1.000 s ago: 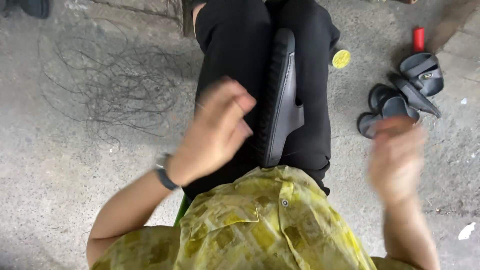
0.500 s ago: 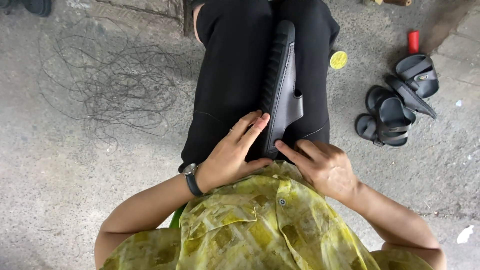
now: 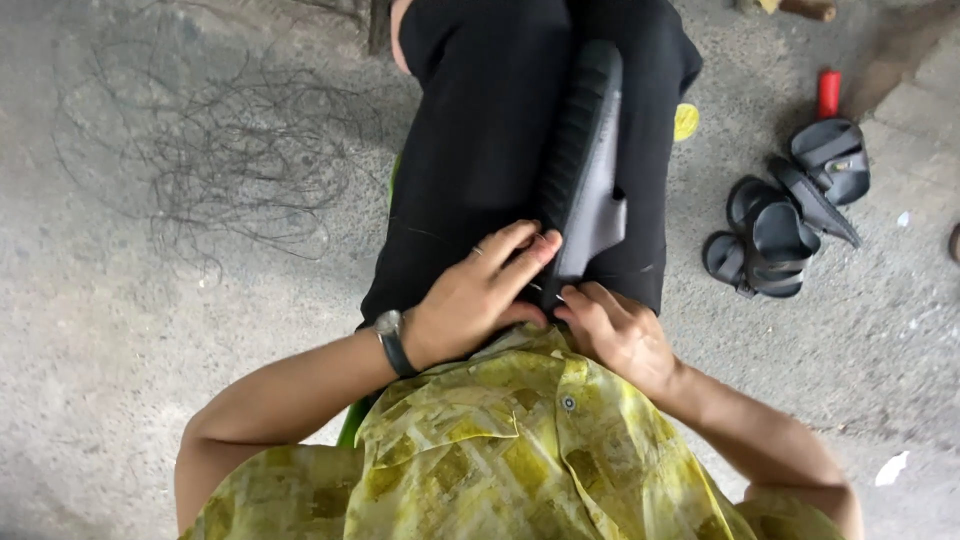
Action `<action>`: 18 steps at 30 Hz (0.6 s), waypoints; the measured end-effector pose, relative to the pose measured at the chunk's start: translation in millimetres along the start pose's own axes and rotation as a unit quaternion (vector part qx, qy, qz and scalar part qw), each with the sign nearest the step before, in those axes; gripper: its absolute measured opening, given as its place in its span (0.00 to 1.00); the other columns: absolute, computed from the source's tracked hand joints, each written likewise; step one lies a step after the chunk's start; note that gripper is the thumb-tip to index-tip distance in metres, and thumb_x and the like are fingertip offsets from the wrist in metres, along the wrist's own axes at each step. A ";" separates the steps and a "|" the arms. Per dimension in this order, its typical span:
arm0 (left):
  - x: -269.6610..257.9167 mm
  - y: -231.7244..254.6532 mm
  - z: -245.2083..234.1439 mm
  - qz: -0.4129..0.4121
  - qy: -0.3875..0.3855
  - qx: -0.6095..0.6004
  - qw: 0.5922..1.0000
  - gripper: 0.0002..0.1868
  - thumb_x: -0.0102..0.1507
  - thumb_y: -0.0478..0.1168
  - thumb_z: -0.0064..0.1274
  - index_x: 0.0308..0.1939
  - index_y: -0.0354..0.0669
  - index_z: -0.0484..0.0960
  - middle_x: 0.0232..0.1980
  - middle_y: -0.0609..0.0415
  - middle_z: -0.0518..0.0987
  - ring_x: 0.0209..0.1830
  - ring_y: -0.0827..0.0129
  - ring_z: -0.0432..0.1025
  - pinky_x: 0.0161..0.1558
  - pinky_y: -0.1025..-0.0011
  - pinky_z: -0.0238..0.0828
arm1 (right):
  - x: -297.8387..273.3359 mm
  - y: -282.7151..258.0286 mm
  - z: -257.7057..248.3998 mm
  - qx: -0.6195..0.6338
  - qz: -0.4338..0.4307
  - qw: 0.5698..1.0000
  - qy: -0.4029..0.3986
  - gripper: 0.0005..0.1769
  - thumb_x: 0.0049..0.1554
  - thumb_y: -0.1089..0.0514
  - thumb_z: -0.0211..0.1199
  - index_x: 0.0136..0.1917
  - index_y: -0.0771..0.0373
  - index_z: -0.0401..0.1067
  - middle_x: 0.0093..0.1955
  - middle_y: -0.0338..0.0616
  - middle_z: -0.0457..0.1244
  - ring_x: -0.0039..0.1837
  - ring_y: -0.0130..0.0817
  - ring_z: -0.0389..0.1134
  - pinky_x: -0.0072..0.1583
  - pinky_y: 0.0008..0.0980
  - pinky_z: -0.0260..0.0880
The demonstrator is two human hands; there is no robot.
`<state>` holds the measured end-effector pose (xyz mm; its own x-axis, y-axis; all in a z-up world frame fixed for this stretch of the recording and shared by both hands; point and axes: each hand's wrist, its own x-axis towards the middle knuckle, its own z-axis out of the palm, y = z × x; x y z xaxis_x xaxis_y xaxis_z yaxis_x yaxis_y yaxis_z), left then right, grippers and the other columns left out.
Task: Hand-sewing a rubber sole onto a sandal using an awl and thread
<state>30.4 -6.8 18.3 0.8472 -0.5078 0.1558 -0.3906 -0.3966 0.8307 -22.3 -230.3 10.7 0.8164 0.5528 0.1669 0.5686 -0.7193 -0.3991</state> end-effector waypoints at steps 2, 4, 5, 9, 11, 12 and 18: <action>-0.7 8.0 -4.5 0.034 0.002 0.140 0.990 0.32 0.55 0.58 0.54 0.53 0.38 0.73 0.55 0.43 0.66 0.48 0.53 0.70 0.39 0.63 0.75 | 6.2 -2.7 -13.7 0.071 0.036 0.997 -0.001 0.17 0.53 0.59 0.62 0.56 0.64 0.71 0.44 0.47 0.64 0.39 0.44 0.70 0.34 0.34 0.70; -8.6 -0.3 1.0 0.042 -0.002 0.156 0.987 0.30 0.53 0.57 0.58 0.49 0.39 0.73 0.53 0.44 0.66 0.46 0.53 0.69 0.38 0.65 0.74 | 15.4 -5.9 -30.6 0.100 0.049 0.994 -0.012 0.19 0.52 0.59 0.64 0.57 0.62 0.71 0.44 0.45 0.65 0.40 0.43 0.70 0.35 0.34 0.71; -12.5 -4.8 2.7 0.055 -0.007 0.176 0.983 0.29 0.51 0.56 0.63 0.44 0.39 0.72 0.51 0.45 0.65 0.44 0.54 0.69 0.36 0.67 0.72 | 20.6 -7.8 -37.8 0.129 0.063 0.990 -0.017 0.21 0.51 0.59 0.65 0.58 0.61 0.72 0.45 0.43 0.66 0.42 0.41 0.71 0.36 0.34 0.71; 7.1 13.2 -12.9 0.000 -0.015 0.000 1.000 0.34 0.56 0.53 0.55 0.59 0.35 0.67 0.53 0.39 0.67 0.49 0.45 0.71 0.40 0.57 0.74 | 17.3 -6.5 -46.6 0.148 0.060 0.987 -0.037 0.23 0.51 0.63 0.64 0.61 0.64 0.71 0.47 0.47 0.66 0.48 0.48 0.70 0.36 0.37 0.73; 10.4 12.4 -8.8 0.006 -0.038 0.000 0.999 0.42 0.52 0.48 0.62 0.66 0.35 0.63 0.53 0.40 0.68 0.47 0.48 0.72 0.39 0.62 0.75 | 15.9 -4.3 -51.1 0.105 0.040 0.991 -0.070 0.18 0.55 0.63 0.57 0.60 0.64 0.70 0.44 0.47 0.65 0.46 0.49 0.70 0.36 0.39 0.71; 12.2 10.9 -8.9 0.009 -0.039 -0.001 0.999 0.42 0.52 0.48 0.62 0.66 0.35 0.63 0.53 0.40 0.68 0.47 0.48 0.72 0.39 0.62 0.75 | 19.6 -3.5 -55.4 0.103 0.042 0.991 -0.068 0.18 0.55 0.63 0.57 0.60 0.64 0.70 0.44 0.47 0.65 0.46 0.49 0.70 0.36 0.39 0.71; 14.2 4.1 -12.2 0.008 -0.050 -0.012 0.999 0.43 0.49 0.48 0.64 0.64 0.36 0.65 0.53 0.42 0.68 0.45 0.48 0.73 0.37 0.64 0.77 | 23.5 3.4 -42.1 0.076 0.003 0.994 -0.077 0.18 0.58 0.62 0.52 0.62 0.63 0.68 0.40 0.45 0.62 0.38 0.48 0.68 0.31 0.38 0.67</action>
<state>45.2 -6.3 30.4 0.8004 -0.5882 0.1159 -0.3938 -0.3700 0.8414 3.1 -237.5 51.3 0.7880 0.6150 0.0293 0.5328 -0.6572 -0.5332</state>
